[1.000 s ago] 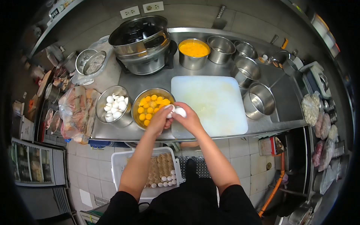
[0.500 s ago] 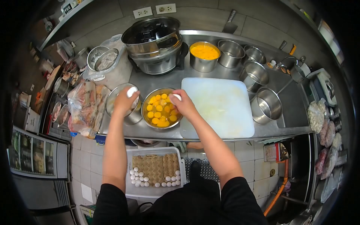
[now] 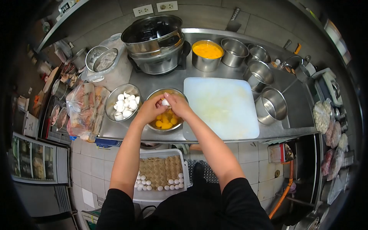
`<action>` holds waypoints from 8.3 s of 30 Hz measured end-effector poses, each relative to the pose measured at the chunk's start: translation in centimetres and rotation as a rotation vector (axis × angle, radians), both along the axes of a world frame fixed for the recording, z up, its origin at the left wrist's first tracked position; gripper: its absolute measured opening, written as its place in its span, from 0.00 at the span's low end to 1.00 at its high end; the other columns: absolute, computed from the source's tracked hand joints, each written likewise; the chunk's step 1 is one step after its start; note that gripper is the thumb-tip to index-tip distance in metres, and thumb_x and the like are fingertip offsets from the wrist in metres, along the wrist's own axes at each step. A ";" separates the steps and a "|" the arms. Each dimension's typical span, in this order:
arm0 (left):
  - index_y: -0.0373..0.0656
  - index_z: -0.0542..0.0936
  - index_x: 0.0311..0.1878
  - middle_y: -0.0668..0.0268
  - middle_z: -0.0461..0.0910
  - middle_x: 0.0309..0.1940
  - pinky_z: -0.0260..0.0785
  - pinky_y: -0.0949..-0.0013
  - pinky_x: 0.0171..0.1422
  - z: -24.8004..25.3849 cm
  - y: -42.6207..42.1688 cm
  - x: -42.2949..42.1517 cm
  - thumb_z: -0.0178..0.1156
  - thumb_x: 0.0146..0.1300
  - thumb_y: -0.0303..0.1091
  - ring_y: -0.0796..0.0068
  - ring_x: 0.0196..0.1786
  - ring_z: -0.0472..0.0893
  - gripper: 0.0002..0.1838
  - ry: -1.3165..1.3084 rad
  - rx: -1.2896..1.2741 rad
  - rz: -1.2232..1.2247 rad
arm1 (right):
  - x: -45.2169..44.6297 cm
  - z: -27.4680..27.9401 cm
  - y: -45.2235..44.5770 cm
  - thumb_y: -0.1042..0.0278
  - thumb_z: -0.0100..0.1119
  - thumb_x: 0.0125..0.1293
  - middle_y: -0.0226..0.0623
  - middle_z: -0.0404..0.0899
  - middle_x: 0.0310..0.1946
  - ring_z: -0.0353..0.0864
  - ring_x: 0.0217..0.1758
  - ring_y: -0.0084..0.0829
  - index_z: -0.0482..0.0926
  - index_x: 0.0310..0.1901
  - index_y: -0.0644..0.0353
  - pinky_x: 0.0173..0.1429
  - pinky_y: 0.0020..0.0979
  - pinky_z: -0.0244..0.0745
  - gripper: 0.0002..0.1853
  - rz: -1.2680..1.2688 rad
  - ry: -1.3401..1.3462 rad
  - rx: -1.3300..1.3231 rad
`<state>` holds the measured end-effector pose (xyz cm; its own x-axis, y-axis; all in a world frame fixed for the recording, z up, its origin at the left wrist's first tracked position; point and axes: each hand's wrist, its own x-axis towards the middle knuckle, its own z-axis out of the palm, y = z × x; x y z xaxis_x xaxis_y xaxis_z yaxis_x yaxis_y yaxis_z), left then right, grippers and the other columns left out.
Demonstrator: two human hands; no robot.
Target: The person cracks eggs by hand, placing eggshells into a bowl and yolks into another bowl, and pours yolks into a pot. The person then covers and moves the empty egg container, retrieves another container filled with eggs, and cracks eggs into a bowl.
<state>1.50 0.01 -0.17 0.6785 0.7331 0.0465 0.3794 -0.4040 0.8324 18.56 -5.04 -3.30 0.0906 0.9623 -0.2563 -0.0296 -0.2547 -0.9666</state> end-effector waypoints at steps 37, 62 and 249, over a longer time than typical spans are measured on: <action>0.43 0.83 0.49 0.59 0.85 0.39 0.76 0.64 0.46 -36.4 -22.9 -32.7 0.59 0.68 0.31 0.65 0.40 0.85 0.10 0.414 -0.331 0.714 | -19.8 -42.3 -21.0 0.65 0.54 0.69 0.40 0.83 0.53 0.83 0.53 0.41 0.81 0.55 0.54 0.49 0.45 0.79 0.15 1.107 -1.094 -0.441; 0.40 0.77 0.58 0.55 0.80 0.52 0.73 0.57 0.57 -48.2 -25.3 -19.7 0.69 0.55 0.43 0.57 0.54 0.82 0.29 0.689 -0.534 0.088 | -17.8 -37.4 -15.0 0.61 0.60 0.66 0.41 0.84 0.51 0.83 0.54 0.38 0.75 0.61 0.61 0.50 0.35 0.80 0.24 1.036 -0.727 -0.344; 0.41 0.78 0.45 0.64 0.79 0.26 0.62 0.74 0.20 -4.0 -3.9 6.9 0.50 0.76 0.52 0.75 0.19 0.74 0.22 -0.446 -0.913 0.167 | 6.0 -2.7 -5.9 0.67 0.65 0.65 0.36 0.81 0.44 0.82 0.41 0.29 0.78 0.59 0.56 0.49 0.30 0.78 0.21 -0.084 -0.161 0.271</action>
<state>8.36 -3.90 -4.15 0.6219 0.6990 -0.3530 -0.0461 0.4827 0.8746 24.53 -10.94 -5.98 0.1908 0.9811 0.0319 0.1191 0.0091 -0.9928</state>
